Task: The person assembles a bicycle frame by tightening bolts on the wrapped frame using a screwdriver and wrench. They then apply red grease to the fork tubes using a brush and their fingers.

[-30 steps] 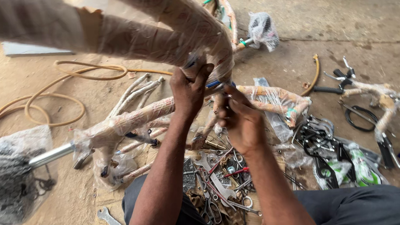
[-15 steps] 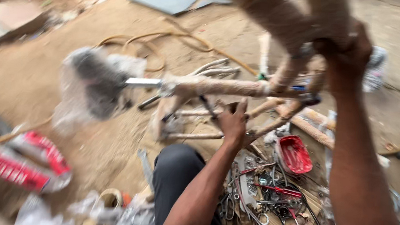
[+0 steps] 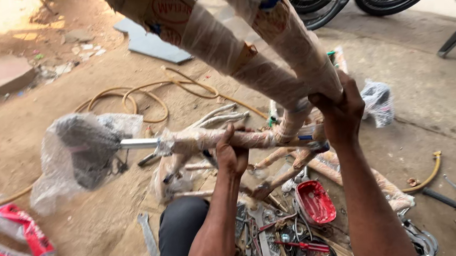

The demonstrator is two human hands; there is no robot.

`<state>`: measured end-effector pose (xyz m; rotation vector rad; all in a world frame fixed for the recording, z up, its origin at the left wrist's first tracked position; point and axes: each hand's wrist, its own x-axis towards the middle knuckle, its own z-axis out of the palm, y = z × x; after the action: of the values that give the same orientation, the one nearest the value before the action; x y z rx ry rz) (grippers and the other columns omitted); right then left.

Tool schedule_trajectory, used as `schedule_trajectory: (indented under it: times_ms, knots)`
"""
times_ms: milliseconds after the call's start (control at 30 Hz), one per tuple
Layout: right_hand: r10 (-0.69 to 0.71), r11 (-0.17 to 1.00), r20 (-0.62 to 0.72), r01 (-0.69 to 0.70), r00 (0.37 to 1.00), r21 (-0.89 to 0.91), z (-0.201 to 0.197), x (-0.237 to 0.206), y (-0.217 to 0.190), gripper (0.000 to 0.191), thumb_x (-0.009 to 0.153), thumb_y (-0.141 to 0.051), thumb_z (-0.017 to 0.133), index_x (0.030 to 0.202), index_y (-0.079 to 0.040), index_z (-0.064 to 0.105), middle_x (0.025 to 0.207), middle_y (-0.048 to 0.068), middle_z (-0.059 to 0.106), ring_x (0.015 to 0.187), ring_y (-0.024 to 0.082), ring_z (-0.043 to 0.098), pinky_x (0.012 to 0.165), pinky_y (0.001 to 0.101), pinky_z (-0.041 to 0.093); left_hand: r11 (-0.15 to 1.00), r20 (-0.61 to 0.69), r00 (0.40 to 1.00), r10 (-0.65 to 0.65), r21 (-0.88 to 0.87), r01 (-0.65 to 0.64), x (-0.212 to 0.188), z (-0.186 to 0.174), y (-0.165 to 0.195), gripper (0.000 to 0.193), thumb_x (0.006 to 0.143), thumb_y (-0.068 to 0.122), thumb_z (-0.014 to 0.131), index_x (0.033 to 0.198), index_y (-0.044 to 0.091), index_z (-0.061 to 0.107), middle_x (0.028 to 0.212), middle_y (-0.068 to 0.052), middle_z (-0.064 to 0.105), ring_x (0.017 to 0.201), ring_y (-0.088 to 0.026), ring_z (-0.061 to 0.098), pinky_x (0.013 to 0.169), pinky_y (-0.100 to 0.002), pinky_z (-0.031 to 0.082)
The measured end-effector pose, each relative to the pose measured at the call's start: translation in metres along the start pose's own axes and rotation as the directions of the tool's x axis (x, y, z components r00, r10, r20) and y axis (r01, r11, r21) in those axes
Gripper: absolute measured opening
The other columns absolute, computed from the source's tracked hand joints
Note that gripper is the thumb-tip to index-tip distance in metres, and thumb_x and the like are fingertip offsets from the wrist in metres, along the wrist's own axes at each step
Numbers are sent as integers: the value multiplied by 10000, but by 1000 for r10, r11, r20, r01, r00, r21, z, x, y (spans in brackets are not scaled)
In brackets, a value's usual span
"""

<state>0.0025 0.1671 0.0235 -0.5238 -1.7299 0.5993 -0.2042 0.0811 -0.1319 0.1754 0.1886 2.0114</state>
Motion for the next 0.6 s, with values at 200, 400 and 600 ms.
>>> schedule_trajectory:
  times_ms: [200, 400, 600]
  knots:
    - [-92, 987, -169, 112, 981, 114, -39, -3, 7, 386, 1046, -252, 759, 1331, -51, 593, 1085, 48, 694, 966, 140, 681, 883, 329, 603, 981, 70, 997, -28, 193, 14, -22, 34, 9, 211, 920, 202, 717, 1029, 26, 679, 956, -134, 745, 992, -281, 709, 1009, -468, 542]
    - [133, 859, -134, -47, 982, 510, -74, -52, -14, 581, 1009, -90, 780, 1494, 19, 480, 1333, 37, 628, 1238, 145, 593, 1121, 281, 497, 969, 91, 992, 86, 222, -105, -27, 49, 11, 174, 935, 183, 731, 962, 24, 666, 824, -87, 690, 797, -241, 665, 774, -398, 562]
    - [150, 925, -109, -101, 983, 366, -159, -44, -84, 800, 954, -159, 776, 1611, -65, 331, 1339, 45, 634, 1239, 173, 628, 973, 313, 560, 892, -28, 955, 294, 367, -264, -58, 17, 27, 74, 903, 58, 680, 887, -3, 640, 719, -29, 576, 634, -160, 601, 588, -343, 559]
